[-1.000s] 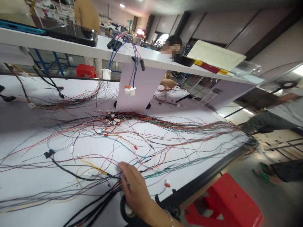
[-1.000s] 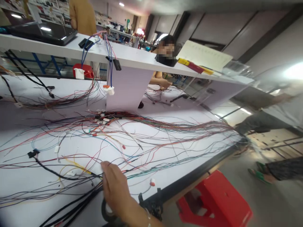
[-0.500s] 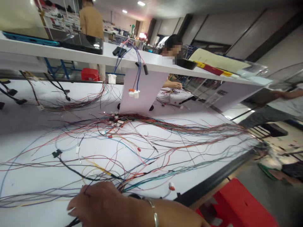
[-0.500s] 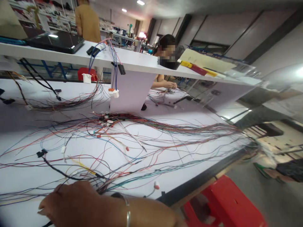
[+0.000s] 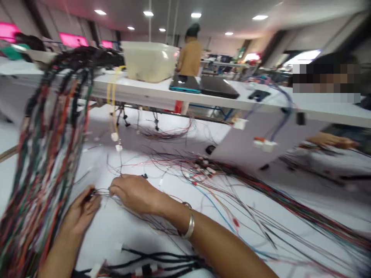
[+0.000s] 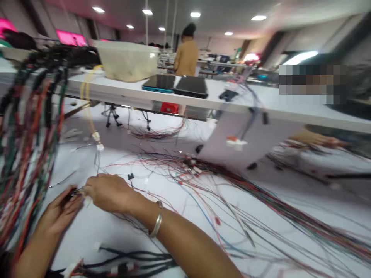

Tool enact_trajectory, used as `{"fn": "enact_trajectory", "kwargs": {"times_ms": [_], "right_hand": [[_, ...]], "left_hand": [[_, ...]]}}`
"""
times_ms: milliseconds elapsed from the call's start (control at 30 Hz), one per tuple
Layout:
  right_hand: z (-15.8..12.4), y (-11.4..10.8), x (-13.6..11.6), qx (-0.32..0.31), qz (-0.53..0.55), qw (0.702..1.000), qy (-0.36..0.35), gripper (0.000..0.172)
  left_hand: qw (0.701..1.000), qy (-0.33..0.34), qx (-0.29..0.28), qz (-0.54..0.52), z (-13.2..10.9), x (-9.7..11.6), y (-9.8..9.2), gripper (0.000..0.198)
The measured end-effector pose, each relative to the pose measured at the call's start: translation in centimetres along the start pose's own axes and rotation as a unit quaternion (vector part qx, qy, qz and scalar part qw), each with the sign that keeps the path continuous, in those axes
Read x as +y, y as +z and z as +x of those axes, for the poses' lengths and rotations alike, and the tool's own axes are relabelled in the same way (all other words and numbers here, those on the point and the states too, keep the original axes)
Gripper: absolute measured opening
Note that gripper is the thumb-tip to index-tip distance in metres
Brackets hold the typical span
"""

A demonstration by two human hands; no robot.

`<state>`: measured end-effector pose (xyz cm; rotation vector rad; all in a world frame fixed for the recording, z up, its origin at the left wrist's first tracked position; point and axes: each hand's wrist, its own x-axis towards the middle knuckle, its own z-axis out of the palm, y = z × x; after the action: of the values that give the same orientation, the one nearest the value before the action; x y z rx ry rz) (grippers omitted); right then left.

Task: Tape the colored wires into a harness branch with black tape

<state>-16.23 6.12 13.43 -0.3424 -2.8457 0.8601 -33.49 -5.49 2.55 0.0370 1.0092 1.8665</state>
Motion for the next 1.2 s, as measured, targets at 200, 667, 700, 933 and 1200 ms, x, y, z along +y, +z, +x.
{"fn": "enact_trajectory", "kwargs": {"times_ms": [200, 667, 700, 933, 1200], "right_hand": [[4.1, 2.8, 0.6, -0.026, 0.089, 0.995, -0.036, 0.029], [5.9, 5.2, 2.4, -0.237, 0.183, 0.948, -0.107, 0.047], [5.8, 5.2, 2.6, -0.251, 0.182, 0.945, -0.105, 0.048], [5.2, 4.9, 3.2, -0.299, 0.202, 0.927, -0.105, 0.048], [4.6, 4.4, 2.4, -0.294, 0.209, 0.93, -0.076, 0.045]], "left_hand": [[0.999, 0.036, -0.029, 0.015, 0.0, -0.3, -0.5, 0.018], [0.993, 0.089, -0.054, 0.062, -0.9, -0.1, -0.3, 0.039], [0.992, 0.092, -0.056, 0.062, -0.9, -0.1, -0.3, 0.038], [0.992, 0.097, -0.057, 0.064, -0.6, -0.4, -0.6, 0.027], [0.992, 0.089, -0.052, 0.073, -0.4, -0.3, -0.8, 0.027]]}}
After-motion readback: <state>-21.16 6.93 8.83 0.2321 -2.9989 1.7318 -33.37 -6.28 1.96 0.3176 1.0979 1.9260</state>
